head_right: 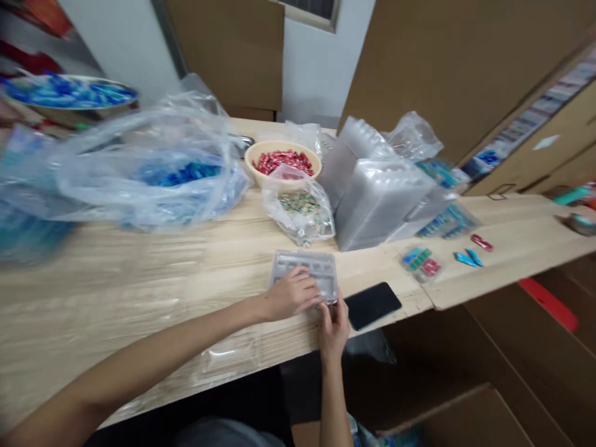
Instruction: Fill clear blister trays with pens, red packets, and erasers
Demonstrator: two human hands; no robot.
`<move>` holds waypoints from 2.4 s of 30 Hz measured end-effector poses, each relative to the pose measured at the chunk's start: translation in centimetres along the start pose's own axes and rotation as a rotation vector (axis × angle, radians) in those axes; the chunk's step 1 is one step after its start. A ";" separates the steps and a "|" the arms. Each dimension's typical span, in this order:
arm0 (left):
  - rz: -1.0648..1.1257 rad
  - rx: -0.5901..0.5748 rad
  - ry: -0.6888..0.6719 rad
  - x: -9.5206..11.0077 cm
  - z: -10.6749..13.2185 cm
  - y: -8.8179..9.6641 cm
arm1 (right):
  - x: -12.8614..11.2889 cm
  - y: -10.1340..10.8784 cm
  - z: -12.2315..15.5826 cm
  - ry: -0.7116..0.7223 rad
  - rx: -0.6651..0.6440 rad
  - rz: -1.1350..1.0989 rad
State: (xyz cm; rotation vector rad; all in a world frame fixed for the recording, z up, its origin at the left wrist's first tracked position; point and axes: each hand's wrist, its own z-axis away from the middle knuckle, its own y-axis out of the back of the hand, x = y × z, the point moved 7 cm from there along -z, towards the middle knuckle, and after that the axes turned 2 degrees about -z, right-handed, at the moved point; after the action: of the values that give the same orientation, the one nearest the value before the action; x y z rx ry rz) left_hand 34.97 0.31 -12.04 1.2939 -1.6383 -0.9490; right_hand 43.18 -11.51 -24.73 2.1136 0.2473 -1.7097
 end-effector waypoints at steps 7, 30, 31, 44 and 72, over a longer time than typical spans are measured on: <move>-0.041 -0.085 -0.009 2.2 -3.4 1.0 | 0.2 0.0 -0.3 0.010 0.009 0.058; 0.126 0.043 0.113 1.4 -3.0 1.0 | -0.7 0.2 -0.5 0.023 0.083 0.105; 0.178 0.092 0.136 1.6 -3.7 2.2 | -0.7 0.2 -0.5 0.014 0.078 0.111; 1.153 0.445 0.567 -5.0 3.9 14.0 | -5.4 -1.2 0.5 0.394 0.067 0.287; -0.002 -0.257 0.112 -0.3 -4.2 -1.4 | -2.0 -1.4 -2.8 -0.081 -0.041 -0.184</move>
State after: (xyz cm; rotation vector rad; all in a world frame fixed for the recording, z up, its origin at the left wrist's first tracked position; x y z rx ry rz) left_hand 39.39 0.06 -11.78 1.1517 -1.3797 -1.0325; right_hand 44.71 -8.85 -22.60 2.0408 0.4616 -1.8729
